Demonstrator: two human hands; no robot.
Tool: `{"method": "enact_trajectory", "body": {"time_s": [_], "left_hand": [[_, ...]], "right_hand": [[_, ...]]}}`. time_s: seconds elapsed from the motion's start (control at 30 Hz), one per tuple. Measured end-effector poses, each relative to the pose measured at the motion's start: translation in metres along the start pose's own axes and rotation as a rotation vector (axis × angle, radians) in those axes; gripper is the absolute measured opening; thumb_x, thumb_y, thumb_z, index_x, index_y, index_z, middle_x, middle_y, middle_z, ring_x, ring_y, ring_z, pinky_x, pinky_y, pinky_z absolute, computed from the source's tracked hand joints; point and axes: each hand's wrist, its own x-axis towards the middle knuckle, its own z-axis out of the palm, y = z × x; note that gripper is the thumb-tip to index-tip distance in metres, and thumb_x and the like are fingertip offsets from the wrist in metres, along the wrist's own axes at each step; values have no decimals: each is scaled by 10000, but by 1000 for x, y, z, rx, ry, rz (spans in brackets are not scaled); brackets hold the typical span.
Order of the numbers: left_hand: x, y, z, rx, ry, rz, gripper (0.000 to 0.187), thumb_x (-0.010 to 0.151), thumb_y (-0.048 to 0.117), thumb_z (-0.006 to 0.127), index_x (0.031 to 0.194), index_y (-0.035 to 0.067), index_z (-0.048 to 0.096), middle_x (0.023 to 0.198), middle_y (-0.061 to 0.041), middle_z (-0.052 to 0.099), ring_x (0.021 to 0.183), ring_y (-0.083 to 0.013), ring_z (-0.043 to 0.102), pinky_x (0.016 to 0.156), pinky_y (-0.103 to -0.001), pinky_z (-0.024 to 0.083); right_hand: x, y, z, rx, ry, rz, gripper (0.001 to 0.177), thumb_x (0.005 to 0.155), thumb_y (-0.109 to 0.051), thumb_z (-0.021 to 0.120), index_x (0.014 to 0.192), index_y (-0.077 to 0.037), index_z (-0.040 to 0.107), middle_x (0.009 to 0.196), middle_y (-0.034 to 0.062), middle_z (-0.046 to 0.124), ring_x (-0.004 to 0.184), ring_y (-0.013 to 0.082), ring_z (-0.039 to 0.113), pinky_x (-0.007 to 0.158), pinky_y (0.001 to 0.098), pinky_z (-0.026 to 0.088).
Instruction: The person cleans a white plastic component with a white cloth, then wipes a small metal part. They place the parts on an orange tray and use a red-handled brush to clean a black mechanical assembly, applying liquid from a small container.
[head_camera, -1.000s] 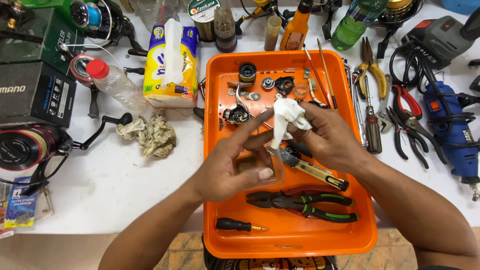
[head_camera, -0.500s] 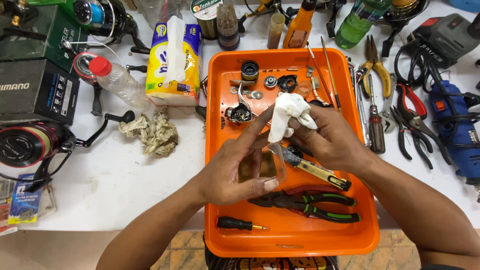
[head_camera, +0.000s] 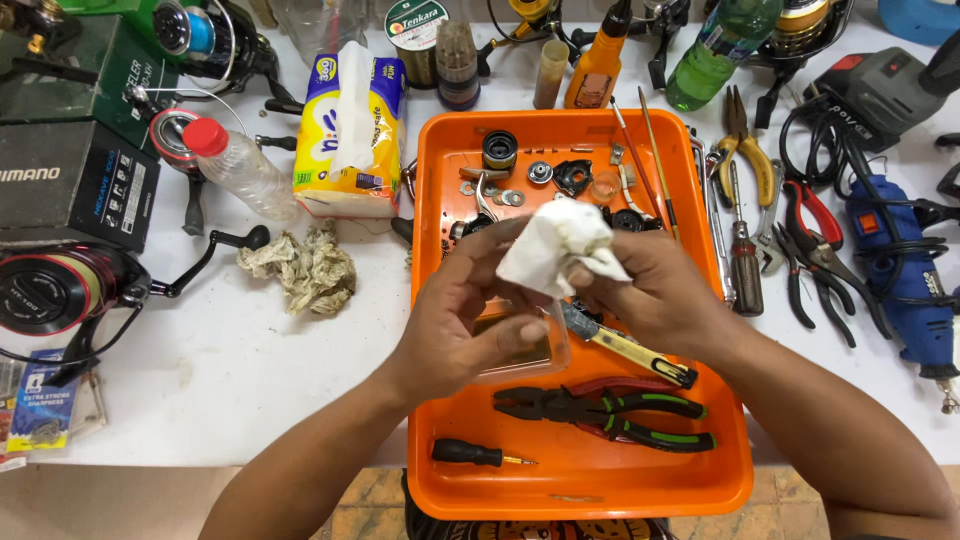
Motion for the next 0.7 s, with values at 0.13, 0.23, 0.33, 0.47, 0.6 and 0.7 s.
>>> {"method": "enact_trajectory", "body": {"time_s": [0.13,0.23,0.33,0.47,0.6,0.7], "left_hand": [[10,-37,-7,-22,216,93,597,794,130,811,1307,12,527,1156,-108,629,1038,-158,590,901,-342,552],[12,-32,-8,15,247,-60,276,839,146,767,1044,-13,675,853,-114,693,807,-127,630,699,-292,574],[13,-36,-9,-35,269,-58,165,863,104,738,971,0,670,831,-111,712,788,-116,644,671,-271,569],[14,-30,-8,-193,279,-128,190,895,96,681,1039,-6,610,898,-160,720,804,-216,726,680,-366,651],[13,-10,-6,-119,258,-303,269,861,158,693,1071,66,553,933,-74,671,793,-159,688,676,-342,660],[12,-11,-4,-80,238,-272,337,848,100,700,1136,60,530,997,-65,638,788,-154,684,707,-293,647]], "right_hand": [[11,-10,5,49,-4,-87,194,901,-118,644,739,-22,690,473,82,574,408,160,464,460,316,418],[9,-19,9,51,-69,-69,196,899,-122,651,716,-51,658,479,36,569,444,128,474,467,295,439],[7,-22,8,52,-96,-25,212,913,-151,644,721,-61,635,477,37,576,454,130,472,480,284,429],[4,-23,-1,-270,66,-47,223,827,-172,751,948,-27,631,642,161,611,515,230,539,497,357,428],[0,-23,-12,-648,64,-524,440,887,-223,738,1272,-105,559,1273,133,540,1238,321,538,1058,478,461],[3,-28,-11,-730,14,-639,234,948,-197,624,1172,-132,639,1339,203,506,1221,396,518,1065,559,409]]}}
